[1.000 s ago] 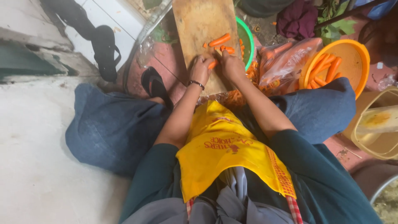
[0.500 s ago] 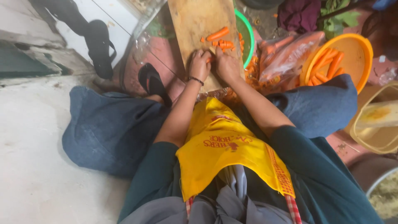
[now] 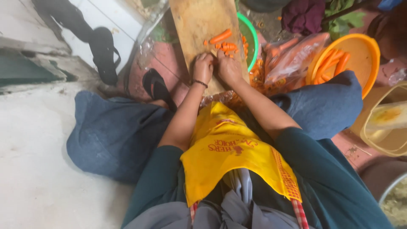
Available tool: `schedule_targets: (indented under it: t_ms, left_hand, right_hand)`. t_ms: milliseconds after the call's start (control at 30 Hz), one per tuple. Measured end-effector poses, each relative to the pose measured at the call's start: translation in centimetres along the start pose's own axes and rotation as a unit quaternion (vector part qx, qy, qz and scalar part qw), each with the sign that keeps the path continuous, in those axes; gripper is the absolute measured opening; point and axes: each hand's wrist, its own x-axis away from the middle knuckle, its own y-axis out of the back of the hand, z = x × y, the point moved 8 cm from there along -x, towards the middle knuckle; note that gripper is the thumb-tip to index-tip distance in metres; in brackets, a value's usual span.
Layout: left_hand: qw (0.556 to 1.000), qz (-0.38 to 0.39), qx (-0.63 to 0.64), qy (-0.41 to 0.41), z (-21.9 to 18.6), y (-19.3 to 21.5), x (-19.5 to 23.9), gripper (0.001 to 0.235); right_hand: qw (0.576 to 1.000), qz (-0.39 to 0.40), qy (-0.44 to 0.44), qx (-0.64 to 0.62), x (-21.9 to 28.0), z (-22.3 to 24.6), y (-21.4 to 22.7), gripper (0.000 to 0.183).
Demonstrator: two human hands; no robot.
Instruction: Peeling and dicing carrots on a wooden cutting board while sitting on the floor.
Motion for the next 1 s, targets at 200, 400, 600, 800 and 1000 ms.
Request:
schedule_targets:
  t_ms: [200, 400, 600, 800, 1000]
  left_hand:
    - [0.997, -0.049, -0.033, -0.041, 1.8, -2.1, 1.3, 0.026]
    - [0.994, -0.078, 0.062, 0.040, 2.5, -1.7, 1.8, 0.020]
    - [0.997, -0.065, 0.020, 0.047, 1.8, -0.8, 1.2, 0.019]
    - [0.996, -0.072, -0.009, 0.053, 3.8, -2.5, 2.5, 0.016]
    - [0.993, -0.056, 0.052, 0.090, 7.5, -3.6, -0.1, 0.016]
  right_hand:
    - [1.000, 0.007, -0.006, -0.004, -0.8, -0.8, -0.9, 0.016]
    - [1.000, 0.006, -0.011, -0.015, -0.7, -1.0, -0.3, 0.021]
    - [1.000, 0.010, 0.000, -0.017, 0.5, 1.4, 0.5, 0.021]
    - [1.000, -0.003, 0.009, -0.011, -0.1, 0.9, -0.6, 0.021]
    - [0.996, 0.032, -0.052, -0.058, -0.2, -2.3, -0.4, 0.024]
